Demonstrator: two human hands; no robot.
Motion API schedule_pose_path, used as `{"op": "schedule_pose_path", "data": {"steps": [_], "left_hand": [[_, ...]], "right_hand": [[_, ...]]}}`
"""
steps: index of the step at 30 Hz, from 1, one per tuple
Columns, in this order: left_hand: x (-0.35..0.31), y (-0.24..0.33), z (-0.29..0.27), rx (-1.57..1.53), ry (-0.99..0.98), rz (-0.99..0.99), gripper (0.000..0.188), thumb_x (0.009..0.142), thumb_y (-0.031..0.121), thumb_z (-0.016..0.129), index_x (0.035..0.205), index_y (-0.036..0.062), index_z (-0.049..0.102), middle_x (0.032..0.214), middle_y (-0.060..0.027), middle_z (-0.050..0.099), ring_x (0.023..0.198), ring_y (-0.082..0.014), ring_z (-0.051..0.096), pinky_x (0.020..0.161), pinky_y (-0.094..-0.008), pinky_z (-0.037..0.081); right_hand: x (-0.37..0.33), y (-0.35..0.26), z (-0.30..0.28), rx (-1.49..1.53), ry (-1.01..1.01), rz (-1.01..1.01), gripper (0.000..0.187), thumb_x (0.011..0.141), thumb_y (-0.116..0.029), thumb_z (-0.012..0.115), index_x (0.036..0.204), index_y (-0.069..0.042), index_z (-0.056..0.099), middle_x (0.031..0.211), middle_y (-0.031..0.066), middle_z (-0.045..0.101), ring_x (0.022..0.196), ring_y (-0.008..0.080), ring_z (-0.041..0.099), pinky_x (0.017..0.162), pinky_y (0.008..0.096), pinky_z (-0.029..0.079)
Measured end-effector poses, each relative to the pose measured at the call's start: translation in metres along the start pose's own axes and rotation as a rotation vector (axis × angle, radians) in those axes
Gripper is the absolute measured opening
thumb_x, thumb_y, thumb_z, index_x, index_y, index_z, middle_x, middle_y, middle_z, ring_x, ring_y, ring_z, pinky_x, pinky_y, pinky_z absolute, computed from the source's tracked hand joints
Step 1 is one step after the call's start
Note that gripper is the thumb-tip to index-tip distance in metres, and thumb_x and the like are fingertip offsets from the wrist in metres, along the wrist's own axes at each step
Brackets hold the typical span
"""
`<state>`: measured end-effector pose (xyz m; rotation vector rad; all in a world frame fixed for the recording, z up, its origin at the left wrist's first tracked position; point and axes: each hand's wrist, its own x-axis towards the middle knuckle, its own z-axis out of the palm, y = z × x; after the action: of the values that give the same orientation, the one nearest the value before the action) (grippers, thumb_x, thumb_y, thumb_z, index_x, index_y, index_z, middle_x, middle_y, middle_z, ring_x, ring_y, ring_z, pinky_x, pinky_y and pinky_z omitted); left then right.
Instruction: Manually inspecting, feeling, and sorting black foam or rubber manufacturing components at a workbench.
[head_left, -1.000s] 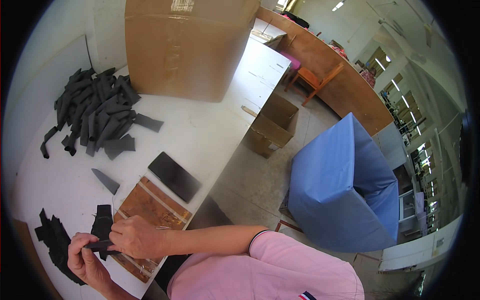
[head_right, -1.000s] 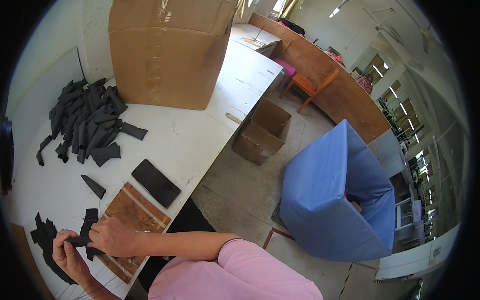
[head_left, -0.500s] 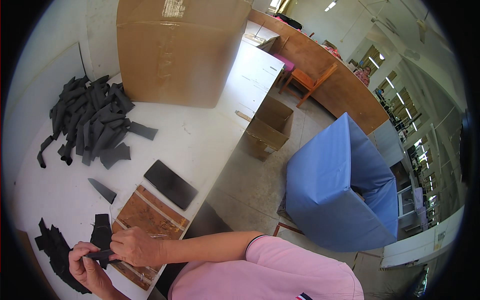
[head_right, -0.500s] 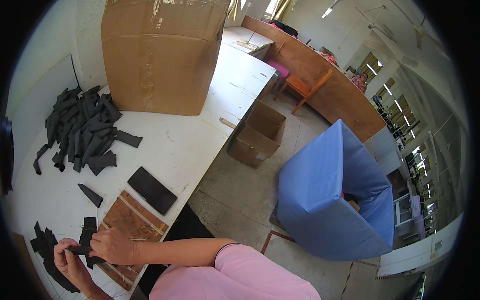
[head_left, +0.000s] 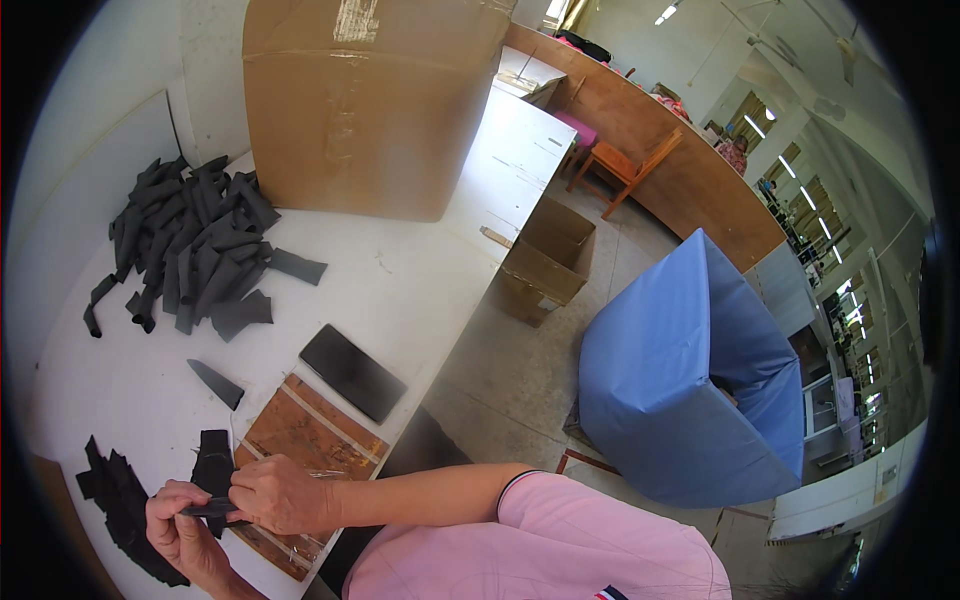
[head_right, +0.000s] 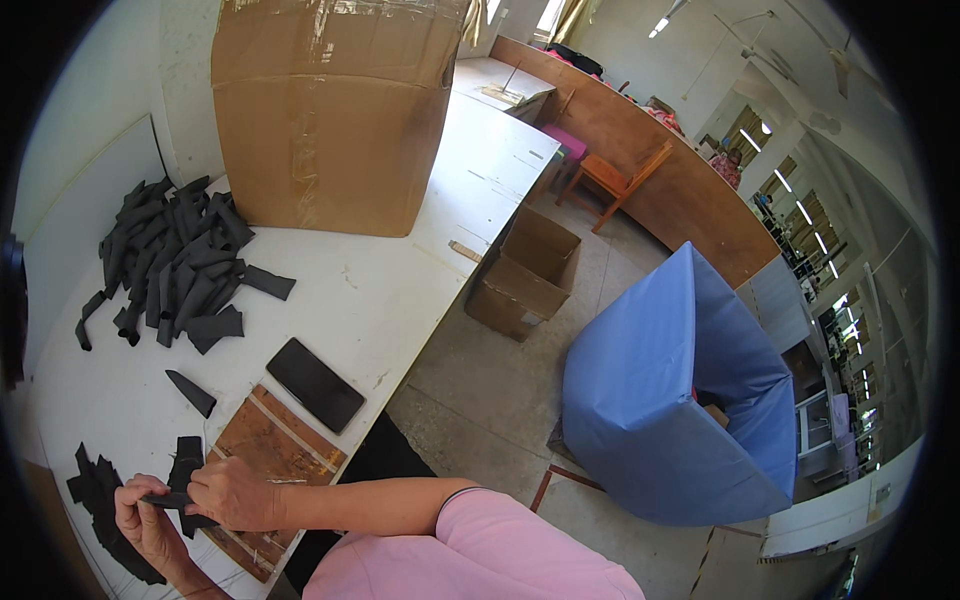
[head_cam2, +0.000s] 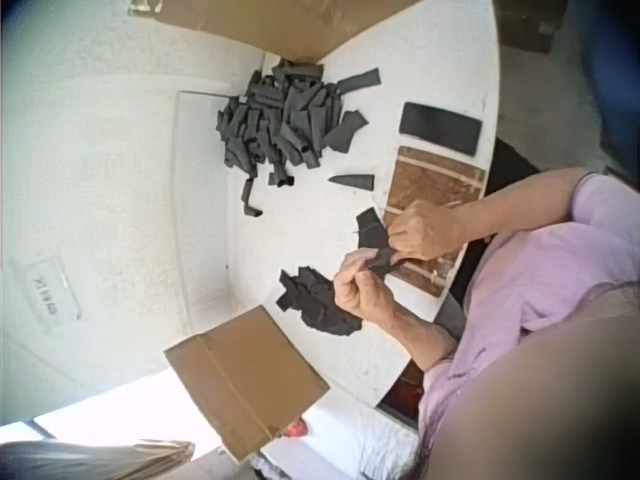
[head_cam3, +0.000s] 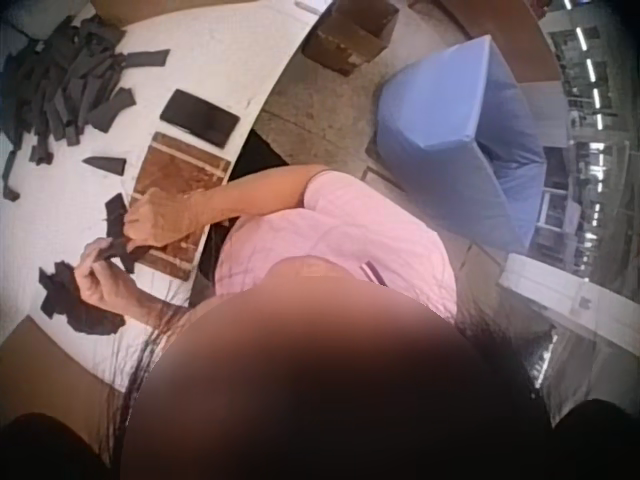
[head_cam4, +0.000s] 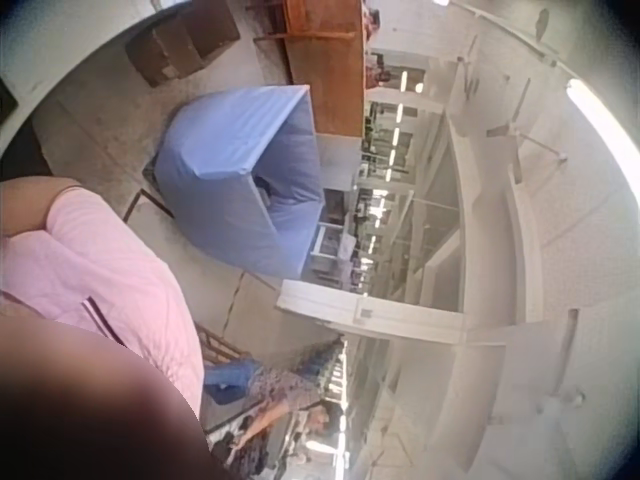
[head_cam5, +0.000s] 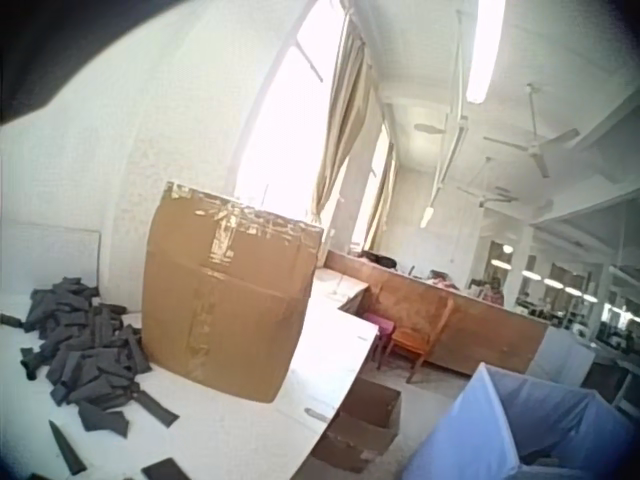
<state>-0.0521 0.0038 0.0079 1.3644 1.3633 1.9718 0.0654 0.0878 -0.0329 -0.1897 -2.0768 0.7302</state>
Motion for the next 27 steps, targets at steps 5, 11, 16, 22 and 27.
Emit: {"op": "schedule_pose_path", "data": {"steps": [5, 11, 16, 22, 27], "left_hand": [[-0.004, 0.01, 0.004, 0.047, 0.051, -0.005, 0.018, 0.082, 0.019, 0.055, 0.079, 0.0019, 0.049, 0.069, -0.0092, 0.05, 0.068, -0.0164, 0.045, 0.064, -0.0273, 0.037], [-0.004, 0.015, 0.0, -0.004, 0.067, 0.022, 0.015, 0.081, 0.014, 0.055, 0.078, 0.0001, 0.05, 0.071, -0.012, 0.055, 0.066, -0.0182, 0.049, 0.064, -0.0283, 0.039], [-0.005, 0.011, 0.008, -0.032, 0.137, -0.082, 0.018, 0.081, 0.016, 0.056, 0.085, -0.0007, 0.052, 0.08, -0.0145, 0.058, 0.073, -0.0199, 0.054, 0.066, -0.0292, 0.044], [-0.062, -0.041, -0.026, 0.463, 0.547, -0.315, 0.022, 0.08, 0.008, 0.055, 0.099, -0.0025, 0.052, 0.087, -0.0098, 0.057, 0.073, -0.011, 0.052, 0.068, -0.0228, 0.042], [-0.073, -0.072, -0.03, 1.107, 0.398, -0.579, 0.031, 0.071, 0.015, 0.062, 0.097, 0.0004, 0.052, 0.092, -0.0144, 0.051, 0.079, -0.0275, 0.053, 0.069, -0.0349, 0.043]], "right_hand": [[0.003, -0.005, -0.009, -0.022, -0.033, -0.007, 0.028, 0.069, -0.023, 0.062, 0.059, -0.004, 0.044, 0.059, 0.0075, 0.043, 0.054, 0.0227, 0.049, 0.044, 0.034, 0.038], [0.011, -0.007, -0.014, -0.02, -0.095, -0.055, 0.024, 0.069, -0.018, 0.063, 0.06, -0.005, 0.045, 0.059, 0.0072, 0.044, 0.053, 0.0225, 0.049, 0.043, 0.0336, 0.037], [0.009, 0.001, -0.011, -0.102, -0.141, -0.031, 0.023, 0.067, -0.016, 0.065, 0.059, -0.006, 0.045, 0.056, 0.0066, 0.045, 0.049, 0.0217, 0.05, 0.042, 0.0319, 0.039], [0.067, -0.011, -0.03, 0.218, -0.195, -0.125, 0.031, 0.076, -0.024, 0.061, 0.058, -0.004, 0.045, 0.056, 0.0058, 0.049, 0.046, 0.0176, 0.048, 0.041, 0.0279, 0.037], [0.099, 0.05, -0.033, 0.657, 0.011, 0.745, 0.039, 0.087, -0.037, 0.044, 0.078, 0.0, 0.055, 0.056, -0.0007, 0.049, 0.047, 0.0048, 0.039, 0.042, 0.0182, 0.03]]}}
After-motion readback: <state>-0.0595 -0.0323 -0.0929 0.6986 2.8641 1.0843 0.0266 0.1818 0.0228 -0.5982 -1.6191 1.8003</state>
